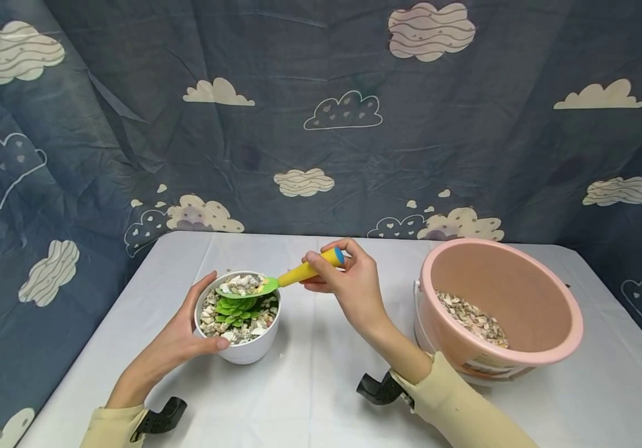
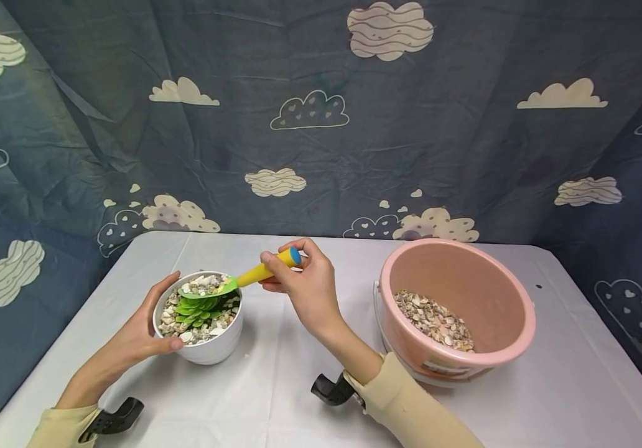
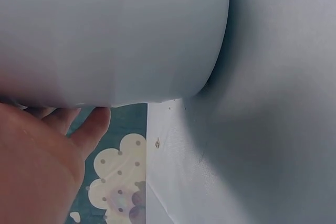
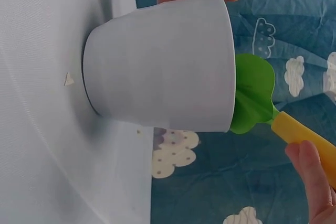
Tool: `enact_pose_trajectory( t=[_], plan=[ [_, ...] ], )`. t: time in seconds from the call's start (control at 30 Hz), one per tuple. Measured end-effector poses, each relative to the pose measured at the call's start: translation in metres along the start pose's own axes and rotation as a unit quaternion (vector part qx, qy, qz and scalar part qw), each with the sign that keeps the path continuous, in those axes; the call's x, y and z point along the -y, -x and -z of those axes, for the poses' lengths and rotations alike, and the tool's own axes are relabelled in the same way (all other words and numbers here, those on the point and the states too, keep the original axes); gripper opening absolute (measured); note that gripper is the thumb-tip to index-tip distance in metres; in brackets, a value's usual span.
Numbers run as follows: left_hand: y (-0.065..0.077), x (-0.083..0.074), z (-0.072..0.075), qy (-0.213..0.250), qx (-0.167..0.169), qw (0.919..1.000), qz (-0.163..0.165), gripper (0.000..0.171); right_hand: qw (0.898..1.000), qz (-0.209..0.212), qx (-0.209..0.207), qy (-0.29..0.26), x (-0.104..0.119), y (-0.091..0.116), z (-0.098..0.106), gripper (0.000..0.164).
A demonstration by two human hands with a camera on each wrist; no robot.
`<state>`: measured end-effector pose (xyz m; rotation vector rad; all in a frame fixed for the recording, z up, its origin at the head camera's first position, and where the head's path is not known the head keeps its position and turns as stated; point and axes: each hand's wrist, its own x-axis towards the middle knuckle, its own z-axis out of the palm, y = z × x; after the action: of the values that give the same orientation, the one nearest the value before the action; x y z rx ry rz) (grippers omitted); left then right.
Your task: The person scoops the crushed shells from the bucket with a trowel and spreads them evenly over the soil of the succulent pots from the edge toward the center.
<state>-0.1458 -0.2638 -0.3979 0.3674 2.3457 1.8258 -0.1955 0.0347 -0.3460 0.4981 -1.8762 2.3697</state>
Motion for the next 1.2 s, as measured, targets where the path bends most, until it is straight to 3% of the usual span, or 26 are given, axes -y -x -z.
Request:
enact_pose_trajectory(
  t=[0.47, 0.8, 1.03, 1.2],
  plan=[
    [-0.003, 0.003, 0.006, 0.004, 0.021, 0.9993, -0.03, 0.105, 0.999, 0.029, 0.006, -0.011, -0.001, 0.001, 0.004, 0.03],
    [-0.009, 0.003, 0.01, -0.018, 0.029, 0.9959, -0.084, 0.108, 0.997, 0.072, 0.001, 0.009, 0.006, -0.004, 0.014, 0.026],
    [-0.011, 0.001, 0.013, -0.04, 0.045, 0.996, -0.066, 0.112, 0.996, 0.091, 0.007, 0.017, 0.009, -0.004, 0.023, 0.025],
    [-0.01, 0.001, 0.013, -0.044, 0.038, 0.9975, -0.041, 0.112, 0.995, 0.094, 0.018, 0.015, 0.009, -0.004, 0.025, 0.024]
  ],
)
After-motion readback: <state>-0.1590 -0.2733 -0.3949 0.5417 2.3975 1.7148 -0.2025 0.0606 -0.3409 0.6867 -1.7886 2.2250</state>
